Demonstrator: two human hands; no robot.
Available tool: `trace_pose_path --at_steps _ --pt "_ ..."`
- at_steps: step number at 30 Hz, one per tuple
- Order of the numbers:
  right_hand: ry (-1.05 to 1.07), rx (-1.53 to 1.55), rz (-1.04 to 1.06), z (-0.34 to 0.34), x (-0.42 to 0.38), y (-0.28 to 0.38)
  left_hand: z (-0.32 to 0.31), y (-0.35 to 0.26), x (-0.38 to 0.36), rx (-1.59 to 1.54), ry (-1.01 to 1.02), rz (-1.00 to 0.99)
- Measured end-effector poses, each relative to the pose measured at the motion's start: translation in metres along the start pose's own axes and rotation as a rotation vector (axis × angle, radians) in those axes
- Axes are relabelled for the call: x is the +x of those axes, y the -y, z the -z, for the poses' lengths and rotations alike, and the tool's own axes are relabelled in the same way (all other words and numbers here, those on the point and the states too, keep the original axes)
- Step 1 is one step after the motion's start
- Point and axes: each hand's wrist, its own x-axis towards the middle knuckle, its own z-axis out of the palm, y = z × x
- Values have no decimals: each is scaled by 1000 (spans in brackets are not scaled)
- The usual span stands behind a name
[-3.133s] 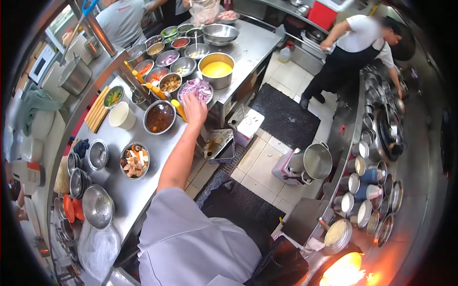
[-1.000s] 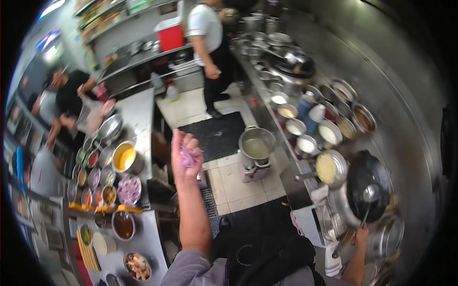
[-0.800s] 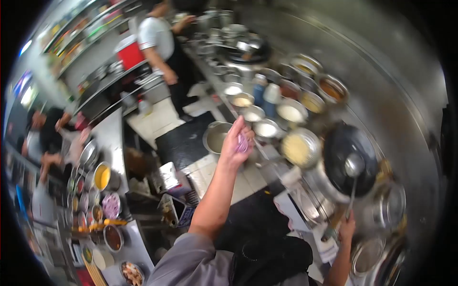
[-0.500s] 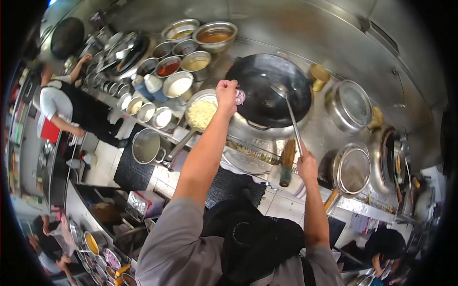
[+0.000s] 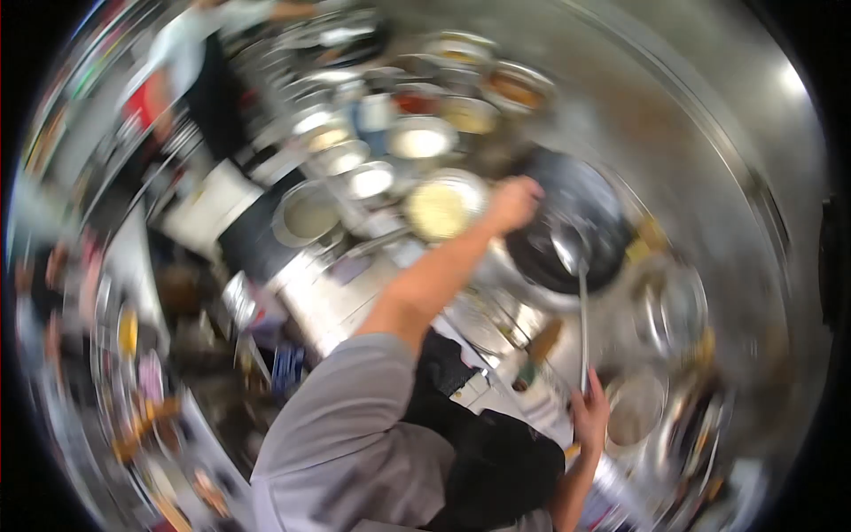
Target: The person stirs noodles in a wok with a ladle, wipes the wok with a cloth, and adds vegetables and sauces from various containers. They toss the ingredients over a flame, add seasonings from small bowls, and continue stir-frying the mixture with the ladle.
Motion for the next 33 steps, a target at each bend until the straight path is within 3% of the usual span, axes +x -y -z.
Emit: trace_pose_path --at_steps 2,3,4,5,6,8,9,10,11,12,14,16,18,23,24,25,27,28,29,31,32,33 --pt "127 -14 -27 -3 10 -12 31 13 -27 -24 -80 -28" --pt "154 14 63 -11 23 -21 45 26 -48 -38 -192 -146" --pt "83 -72 149 -18 48 -42 66 26 -78 -73 -242 -29" --pt "39 -294 381 -20 77 -51 89 40 -114 -43 -236 109" --pt "113 -312 433 -18 111 -58 111 48 -143 -41 -217 231" --pt "-103 -701 525 -14 169 -60 157 81 -231 -35 -376 351" --pt "-76 -706 563 -20 184 -52 179 109 -280 -15 -411 509" --pt "-171 -677 732 -26 196 -42 204 127 -336 -183 -556 628" --pt "-277 -659 898 -32 210 -32 244 107 -385 -327 -713 787" --pt "-280 -638 892 -35 213 -21 264 123 -439 -195 -841 900" --pt "-183 -630 760 -50 192 11 322 90 -519 -398 -1205 1059" --pt "-83 -634 685 -70 165 45 360 74 -600 -600 -1620 905" --pt "28 -645 613 -77 131 74 385 42 -673 -655 -1871 663" --pt "374 -543 300 -28 57 160 377 -26 -808 -549 -2562 297" --pt "446 -474 194 -5 40 173 359 -37 -833 82 -2120 874" --pt "532 -375 107 17 28 183 341 -46 -858 804 -1695 1267" --pt "601 -165 -3 40 12 179 343 -85 -854 1311 -1364 1600" --pt "587 -71 -18 51 3 170 353 -92 -875 953 -1420 1237" --pt "360 -6 1 40 2 147 358 -106 -842 721 -1539 1085" --pt "320 18 -67 39 50 89 361 -92 -909 1416 -1047 1227" --pt "265 80 -57 26 64 63 363 -104 -893 1109 -1088 1560" --pt "175 37 -41 17 84 32 364 -111 -884 1046 -970 1739"
